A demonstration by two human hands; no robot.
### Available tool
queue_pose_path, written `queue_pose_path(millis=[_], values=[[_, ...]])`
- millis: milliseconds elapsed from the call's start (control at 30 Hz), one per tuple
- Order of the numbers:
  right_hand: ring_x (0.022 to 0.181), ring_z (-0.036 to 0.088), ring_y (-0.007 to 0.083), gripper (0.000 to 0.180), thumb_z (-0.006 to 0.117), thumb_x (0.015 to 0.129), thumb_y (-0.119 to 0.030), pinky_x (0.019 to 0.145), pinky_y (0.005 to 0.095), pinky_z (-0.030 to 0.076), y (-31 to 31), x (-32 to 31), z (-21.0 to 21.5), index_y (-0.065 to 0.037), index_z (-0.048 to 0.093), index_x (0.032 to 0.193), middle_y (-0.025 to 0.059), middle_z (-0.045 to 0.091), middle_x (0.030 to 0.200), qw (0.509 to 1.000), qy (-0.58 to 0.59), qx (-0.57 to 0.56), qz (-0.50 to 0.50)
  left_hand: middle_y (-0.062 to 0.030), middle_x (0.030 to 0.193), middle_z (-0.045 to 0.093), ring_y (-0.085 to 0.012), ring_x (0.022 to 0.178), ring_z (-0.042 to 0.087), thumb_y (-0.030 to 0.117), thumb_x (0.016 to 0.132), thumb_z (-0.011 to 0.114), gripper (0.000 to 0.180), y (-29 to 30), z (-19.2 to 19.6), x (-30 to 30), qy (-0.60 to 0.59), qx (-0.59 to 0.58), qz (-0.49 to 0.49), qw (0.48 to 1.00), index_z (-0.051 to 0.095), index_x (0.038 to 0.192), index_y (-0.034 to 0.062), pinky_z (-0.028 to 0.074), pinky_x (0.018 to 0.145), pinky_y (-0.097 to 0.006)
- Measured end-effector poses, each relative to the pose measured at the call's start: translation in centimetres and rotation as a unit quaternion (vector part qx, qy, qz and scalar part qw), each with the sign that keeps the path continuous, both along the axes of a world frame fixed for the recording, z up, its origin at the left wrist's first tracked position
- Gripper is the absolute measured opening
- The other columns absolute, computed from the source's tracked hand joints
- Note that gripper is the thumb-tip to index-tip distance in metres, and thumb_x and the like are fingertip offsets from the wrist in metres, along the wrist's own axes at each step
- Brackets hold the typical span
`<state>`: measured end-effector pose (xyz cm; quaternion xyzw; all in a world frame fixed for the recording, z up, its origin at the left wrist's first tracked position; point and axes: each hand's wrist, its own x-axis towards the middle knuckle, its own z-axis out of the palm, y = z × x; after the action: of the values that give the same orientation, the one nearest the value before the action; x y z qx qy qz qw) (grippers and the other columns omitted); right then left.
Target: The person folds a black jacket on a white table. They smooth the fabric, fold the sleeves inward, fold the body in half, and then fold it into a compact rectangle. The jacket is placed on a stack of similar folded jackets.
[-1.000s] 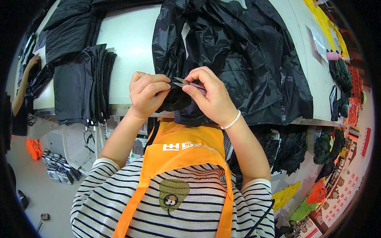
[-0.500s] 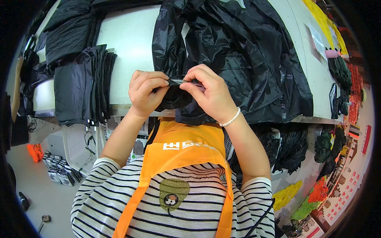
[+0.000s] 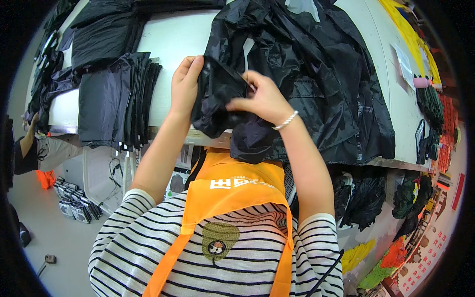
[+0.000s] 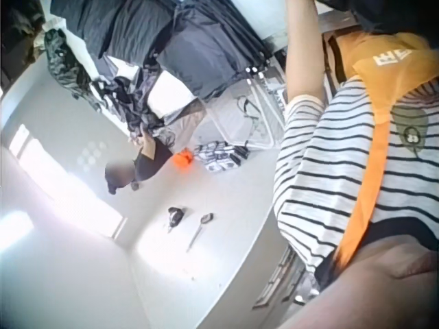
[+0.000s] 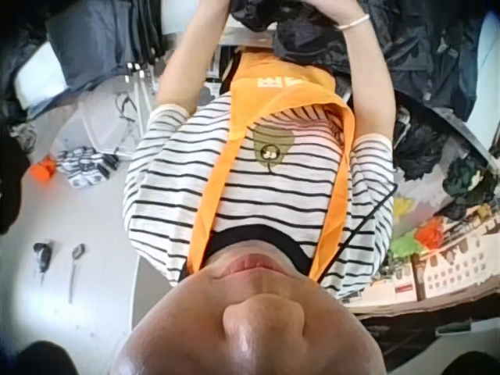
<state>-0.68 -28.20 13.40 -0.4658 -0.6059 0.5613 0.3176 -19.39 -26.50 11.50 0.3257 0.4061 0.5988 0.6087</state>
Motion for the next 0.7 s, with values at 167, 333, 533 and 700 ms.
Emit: queue_pose_path(millis=[167,333,533,700], values=[[0.062,0.039,0.0033,0.011,0.06,0.065,0.006,0.055,0.0209,0.035,4.1,0.1,-1.3,0.001,0.052,0.071,-0.0038,0.045,0.061,0.934,-0.047,0.167,-0.311,-0.0025,0.089,0.063,-0.0065,0.084,0.056,0.018,0.09,0.064,0.021,-2.4,2.4,1.9,-0.085,-0.053,-0.038,0.994,0.059,0.099,0.0,0.045,0.076,-0.021],[0.069,0.042,0.0019,0.016,0.068,0.073,0.002,0.063,0.0184,0.038,1.4,0.1,2.7,-0.001,0.053,0.076,-0.0058,0.049,0.07,0.991,-0.016,0.064,-0.113,-0.0067,0.086,0.068,-0.0106,0.078,0.063,0.02,0.089,0.065,0.028,-1.0,3.3,-1.2,0.018,-0.128,-0.091,0.987,0.064,0.102,-0.0042,0.05,0.073,-0.022],[0.072,0.047,0.0011,0.025,0.075,0.079,-0.016,0.068,0.0173,0.041,-0.3,4.0,2.0,-0.005,0.061,0.096,-0.0048,0.057,0.085,0.982,0.077,-0.174,0.01,-0.0071,0.093,0.068,-0.0133,0.081,0.065,0.029,0.093,0.058,0.032,-0.6,4.4,-2.9,-0.134,-0.18,-0.182,0.957,0.064,0.099,-0.0013,0.052,0.077,-0.026],[0.067,0.044,-0.0001,0.035,0.071,0.084,-0.015,0.066,0.0153,0.04,-0.9,2.9,3.1,-0.004,0.062,0.116,-0.0017,0.064,0.1,0.996,0.032,0.007,-0.082,-0.0071,0.097,0.068,-0.0133,0.087,0.064,0.031,0.095,0.054,0.033,-1.3,4.5,-1.7,-0.063,-0.153,-0.198,0.966,0.063,0.104,0.0005,0.052,0.079,-0.026]])
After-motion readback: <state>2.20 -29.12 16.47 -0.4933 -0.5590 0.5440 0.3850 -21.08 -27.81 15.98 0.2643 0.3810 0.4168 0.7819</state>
